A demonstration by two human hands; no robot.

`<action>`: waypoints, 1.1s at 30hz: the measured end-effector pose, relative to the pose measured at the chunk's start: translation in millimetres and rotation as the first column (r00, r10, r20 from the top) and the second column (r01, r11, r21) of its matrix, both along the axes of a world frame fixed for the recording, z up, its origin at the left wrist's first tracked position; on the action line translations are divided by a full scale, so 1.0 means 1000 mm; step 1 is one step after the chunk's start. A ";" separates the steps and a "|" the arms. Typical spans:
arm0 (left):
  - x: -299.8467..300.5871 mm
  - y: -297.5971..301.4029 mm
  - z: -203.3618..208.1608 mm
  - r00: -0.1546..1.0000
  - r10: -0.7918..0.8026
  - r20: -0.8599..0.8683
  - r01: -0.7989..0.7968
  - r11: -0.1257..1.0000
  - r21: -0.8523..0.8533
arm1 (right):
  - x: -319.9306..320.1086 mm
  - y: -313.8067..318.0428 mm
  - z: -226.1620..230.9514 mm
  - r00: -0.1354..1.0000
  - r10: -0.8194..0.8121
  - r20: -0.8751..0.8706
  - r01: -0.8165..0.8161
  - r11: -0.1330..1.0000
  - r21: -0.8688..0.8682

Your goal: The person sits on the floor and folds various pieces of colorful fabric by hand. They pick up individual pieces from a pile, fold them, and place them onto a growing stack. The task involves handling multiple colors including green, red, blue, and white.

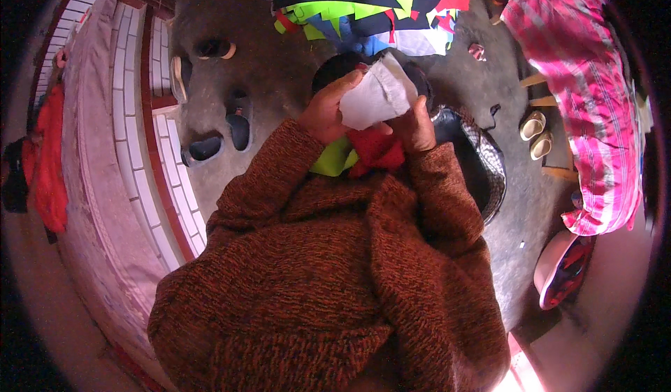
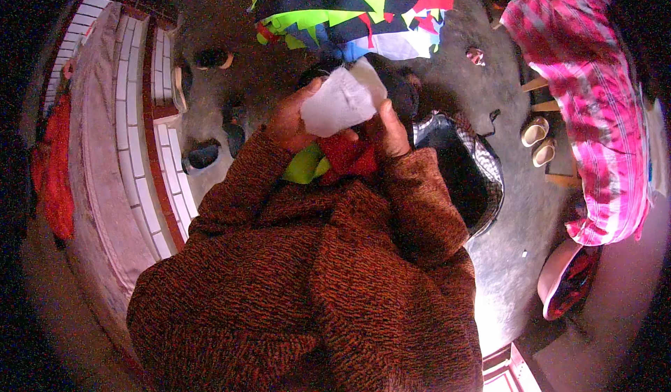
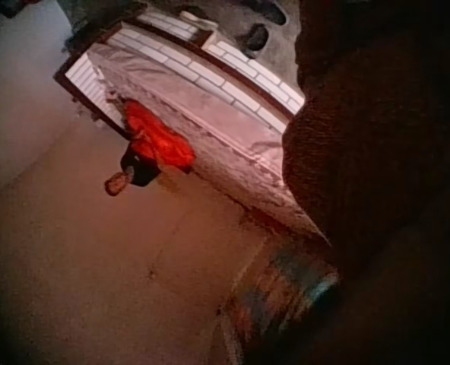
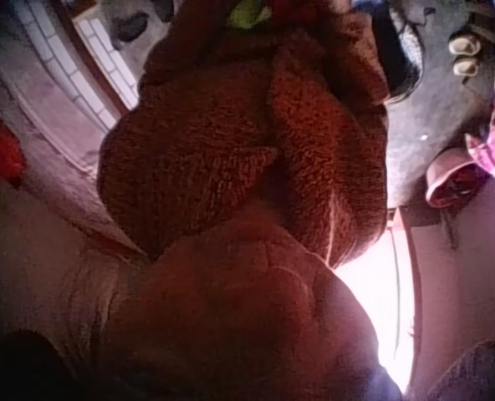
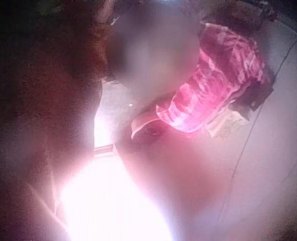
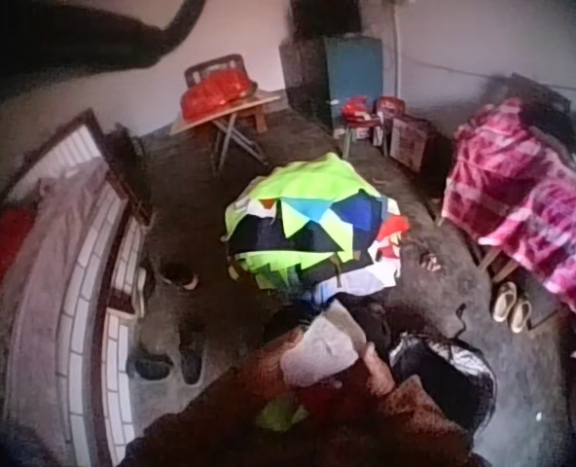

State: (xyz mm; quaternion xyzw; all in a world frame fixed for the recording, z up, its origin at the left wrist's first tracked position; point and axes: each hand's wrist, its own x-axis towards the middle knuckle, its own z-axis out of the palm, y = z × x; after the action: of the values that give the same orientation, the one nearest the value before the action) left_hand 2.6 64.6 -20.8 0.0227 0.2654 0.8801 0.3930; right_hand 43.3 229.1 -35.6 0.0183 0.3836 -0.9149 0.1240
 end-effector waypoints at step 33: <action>-0.011 -0.030 0.016 0.918 -0.068 -0.391 -0.224 0.724 -0.653 | -0.014 0.021 -0.035 0.899 -0.406 0.166 0.427 0.896 -0.121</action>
State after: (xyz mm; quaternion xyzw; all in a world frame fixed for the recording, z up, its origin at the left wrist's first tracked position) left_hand -8.6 34.8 -4.7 0.0386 0.6446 0.7126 0.2743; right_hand 29.1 249.7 -70.9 0.1528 0.2894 -0.9437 -0.0482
